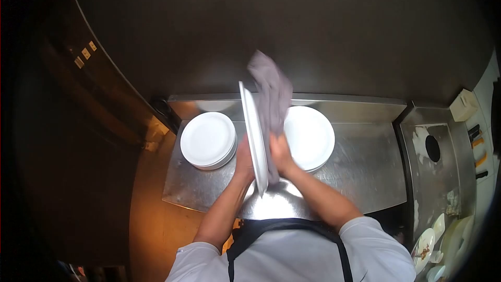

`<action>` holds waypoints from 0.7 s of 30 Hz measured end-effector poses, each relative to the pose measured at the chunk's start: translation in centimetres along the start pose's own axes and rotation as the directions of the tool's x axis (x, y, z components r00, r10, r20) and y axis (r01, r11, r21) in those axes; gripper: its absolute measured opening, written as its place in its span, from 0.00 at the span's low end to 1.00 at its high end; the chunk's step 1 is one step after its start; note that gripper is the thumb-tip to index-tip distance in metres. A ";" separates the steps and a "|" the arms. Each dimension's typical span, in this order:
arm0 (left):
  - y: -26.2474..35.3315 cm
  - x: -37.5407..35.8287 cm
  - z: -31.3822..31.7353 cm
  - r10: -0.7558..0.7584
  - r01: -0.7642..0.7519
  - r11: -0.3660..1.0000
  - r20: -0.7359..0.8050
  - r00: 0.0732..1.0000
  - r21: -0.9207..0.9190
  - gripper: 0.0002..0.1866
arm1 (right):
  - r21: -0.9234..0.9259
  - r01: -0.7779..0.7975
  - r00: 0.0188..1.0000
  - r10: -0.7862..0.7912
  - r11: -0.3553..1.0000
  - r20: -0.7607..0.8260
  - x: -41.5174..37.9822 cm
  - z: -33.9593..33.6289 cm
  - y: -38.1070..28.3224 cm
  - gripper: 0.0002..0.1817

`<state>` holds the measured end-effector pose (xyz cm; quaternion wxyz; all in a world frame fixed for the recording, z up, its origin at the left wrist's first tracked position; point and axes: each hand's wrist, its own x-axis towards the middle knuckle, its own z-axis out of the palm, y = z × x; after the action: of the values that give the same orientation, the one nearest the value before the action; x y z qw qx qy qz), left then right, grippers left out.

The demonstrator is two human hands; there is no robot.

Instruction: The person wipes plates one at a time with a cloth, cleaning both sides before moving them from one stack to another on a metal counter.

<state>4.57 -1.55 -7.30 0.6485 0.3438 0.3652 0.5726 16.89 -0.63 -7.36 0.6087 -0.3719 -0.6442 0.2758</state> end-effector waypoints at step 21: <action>0.7 -0.2 -3.4 0.168 -0.195 0.947 0.126 0.978 0.255 0.15 | 0.219 -0.057 0.985 0.018 0.974 0.174 4.8 -4.7 -13.4 0.18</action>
<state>1.24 -1.59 -8.42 0.5588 0.4887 0.3718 0.5574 19.70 -4.87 6.77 0.5837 -0.2884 -0.6519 0.3887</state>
